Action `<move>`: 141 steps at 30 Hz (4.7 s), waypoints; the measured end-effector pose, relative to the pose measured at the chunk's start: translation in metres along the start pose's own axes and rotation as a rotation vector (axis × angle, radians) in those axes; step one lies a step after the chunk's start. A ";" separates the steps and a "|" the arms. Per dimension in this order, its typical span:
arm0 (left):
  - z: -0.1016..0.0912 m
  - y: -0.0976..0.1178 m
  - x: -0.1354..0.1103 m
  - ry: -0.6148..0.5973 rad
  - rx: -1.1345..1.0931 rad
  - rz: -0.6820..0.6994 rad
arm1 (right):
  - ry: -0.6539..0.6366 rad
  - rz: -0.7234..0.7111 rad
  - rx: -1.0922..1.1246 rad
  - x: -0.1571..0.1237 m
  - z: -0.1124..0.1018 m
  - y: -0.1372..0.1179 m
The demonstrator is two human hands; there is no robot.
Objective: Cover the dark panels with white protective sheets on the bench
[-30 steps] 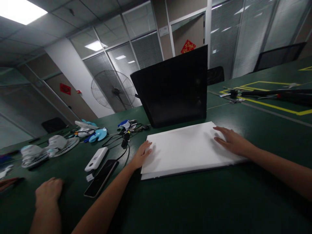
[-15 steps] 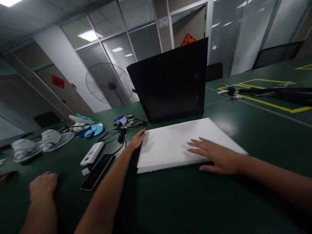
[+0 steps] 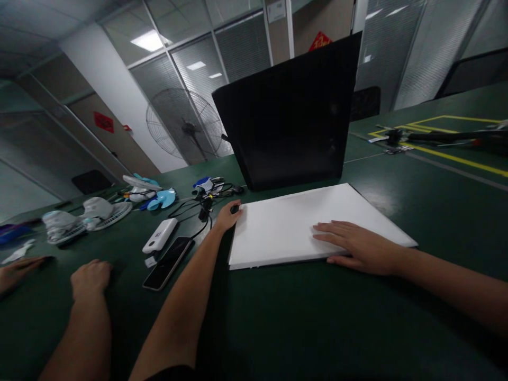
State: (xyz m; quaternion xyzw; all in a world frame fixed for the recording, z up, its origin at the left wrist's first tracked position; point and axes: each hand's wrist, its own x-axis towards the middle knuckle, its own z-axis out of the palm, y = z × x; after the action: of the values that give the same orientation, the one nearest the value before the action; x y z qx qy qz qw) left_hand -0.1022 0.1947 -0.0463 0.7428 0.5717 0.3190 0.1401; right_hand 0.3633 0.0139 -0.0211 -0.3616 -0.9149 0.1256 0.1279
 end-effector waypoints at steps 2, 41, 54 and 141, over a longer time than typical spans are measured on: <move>0.001 -0.001 0.001 -0.001 0.019 -0.008 | -0.008 0.017 -0.023 0.000 0.000 -0.001; 0.010 -0.003 0.003 -0.089 0.213 0.098 | -0.003 -0.011 -0.014 0.003 0.005 -0.008; 0.005 0.009 -0.001 -0.132 0.274 0.001 | 0.019 -0.007 -0.039 0.002 0.007 -0.006; -0.020 0.011 -0.016 -0.157 0.060 0.042 | 0.751 -0.095 -0.739 -0.035 -0.114 -0.033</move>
State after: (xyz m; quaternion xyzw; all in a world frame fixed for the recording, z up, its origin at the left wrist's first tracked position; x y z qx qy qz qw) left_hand -0.1089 0.1734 -0.0294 0.7813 0.5525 0.2453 0.1553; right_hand 0.4036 -0.0181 0.0913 -0.3608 -0.8046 -0.3496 0.3165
